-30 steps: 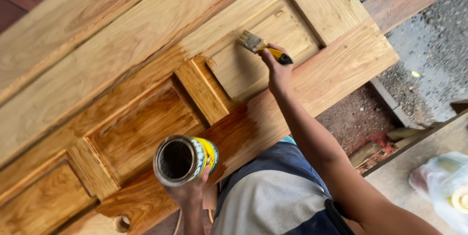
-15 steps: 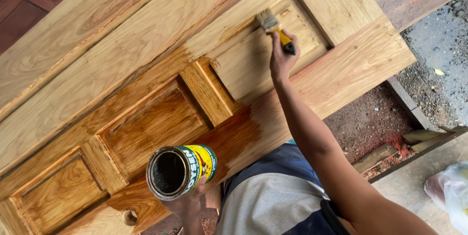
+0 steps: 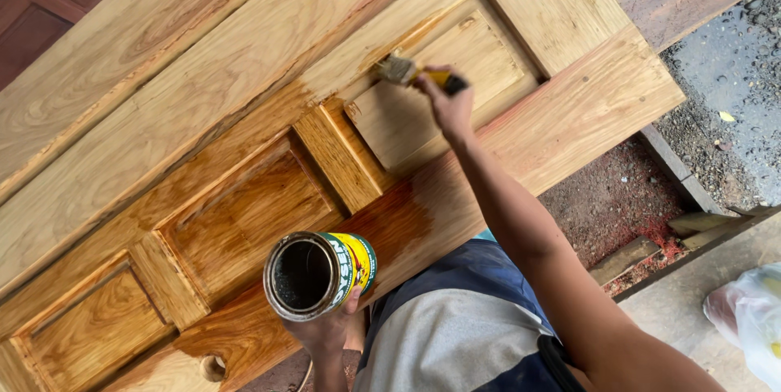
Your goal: The person applies a dark wood stain to a large wooden door using a paintbrush. They hold a can of stain in one hand and repeatedly dip the brush to cover the recessed panels and flat surfaces of the door.
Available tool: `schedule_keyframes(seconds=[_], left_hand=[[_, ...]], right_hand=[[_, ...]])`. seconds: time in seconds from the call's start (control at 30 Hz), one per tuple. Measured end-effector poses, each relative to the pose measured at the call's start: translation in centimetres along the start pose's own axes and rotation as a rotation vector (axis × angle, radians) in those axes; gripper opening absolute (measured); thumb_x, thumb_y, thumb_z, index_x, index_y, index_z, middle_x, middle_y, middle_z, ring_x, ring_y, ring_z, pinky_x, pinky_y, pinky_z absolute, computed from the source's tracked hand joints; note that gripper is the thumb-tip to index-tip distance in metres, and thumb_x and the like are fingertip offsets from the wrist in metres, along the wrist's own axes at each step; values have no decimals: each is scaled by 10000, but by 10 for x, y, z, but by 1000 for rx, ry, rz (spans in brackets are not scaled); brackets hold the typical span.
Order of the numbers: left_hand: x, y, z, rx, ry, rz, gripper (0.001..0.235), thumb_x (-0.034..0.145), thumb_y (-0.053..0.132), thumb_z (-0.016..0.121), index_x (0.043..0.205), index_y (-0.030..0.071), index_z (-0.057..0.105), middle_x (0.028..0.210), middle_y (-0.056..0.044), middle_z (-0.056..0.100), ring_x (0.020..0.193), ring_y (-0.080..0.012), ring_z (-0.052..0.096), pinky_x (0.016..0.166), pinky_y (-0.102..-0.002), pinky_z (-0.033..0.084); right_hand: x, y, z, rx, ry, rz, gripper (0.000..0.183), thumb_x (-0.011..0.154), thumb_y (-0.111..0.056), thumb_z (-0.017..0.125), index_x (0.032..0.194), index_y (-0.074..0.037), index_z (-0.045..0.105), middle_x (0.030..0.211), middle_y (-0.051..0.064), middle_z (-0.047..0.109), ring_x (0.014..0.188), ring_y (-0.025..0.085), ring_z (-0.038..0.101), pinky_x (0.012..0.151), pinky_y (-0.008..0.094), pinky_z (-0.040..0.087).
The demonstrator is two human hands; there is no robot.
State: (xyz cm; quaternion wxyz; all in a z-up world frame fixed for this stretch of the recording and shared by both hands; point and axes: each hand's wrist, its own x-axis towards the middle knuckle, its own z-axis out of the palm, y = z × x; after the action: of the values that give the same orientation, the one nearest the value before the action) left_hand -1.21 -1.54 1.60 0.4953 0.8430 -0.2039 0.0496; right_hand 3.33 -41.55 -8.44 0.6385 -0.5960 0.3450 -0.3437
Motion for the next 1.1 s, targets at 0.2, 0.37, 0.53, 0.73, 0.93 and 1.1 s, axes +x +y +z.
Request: schedule_keyframes(seconds=[0.2,0.37,0.53,0.73,0.93,1.1], left_hand=[[-8,1,0,-42,-7,-41,1095,584,410,907,1464,-25,422,1414,-234,594,1313,-369,614,1131,-425,536],[-12,-3,9,-52,21,-50,1103,547,371,936,1452,-31,450,1399,-223,608,1306,-347,613,1154,-416,512],[-1,-1,36,-186,-10,-86,1115,498,261,1010,1438,26,458,1374,-180,624,1262,-284,626,1132,-378,507],[16,11,68,-158,-48,-8,1227,482,373,1048,1460,7,404,1407,-163,581,1324,-278,589,1183,-368,436],[31,10,98,-488,-120,173,1122,546,279,1023,1459,-7,437,1422,-205,547,1332,-371,571,1187,-450,445],[26,1,120,-587,-137,176,1140,478,269,1022,1441,-18,482,1413,-219,559,1339,-396,555,1190,-454,421]], right_hand=[[47,5,-40,31,657,-394,125,920,-104,751,1034,-64,718,1050,118,762,956,169,714,846,283,602],[51,0,-60,31,476,-216,114,854,-126,821,907,-111,721,828,41,765,763,109,703,698,247,579],[51,-54,-91,108,114,-60,185,914,-185,796,1056,-103,711,922,79,715,845,146,715,775,259,637],[-38,-206,-65,-93,-629,-57,164,1018,-61,686,1163,8,653,1058,114,698,918,197,715,832,284,657],[-116,-250,12,-634,-1066,-458,180,839,-72,810,1000,-32,740,1073,130,746,969,306,717,840,378,597],[-127,-226,16,-821,-1102,-804,164,774,-120,870,896,-58,780,1238,166,686,1170,457,639,936,507,553]])
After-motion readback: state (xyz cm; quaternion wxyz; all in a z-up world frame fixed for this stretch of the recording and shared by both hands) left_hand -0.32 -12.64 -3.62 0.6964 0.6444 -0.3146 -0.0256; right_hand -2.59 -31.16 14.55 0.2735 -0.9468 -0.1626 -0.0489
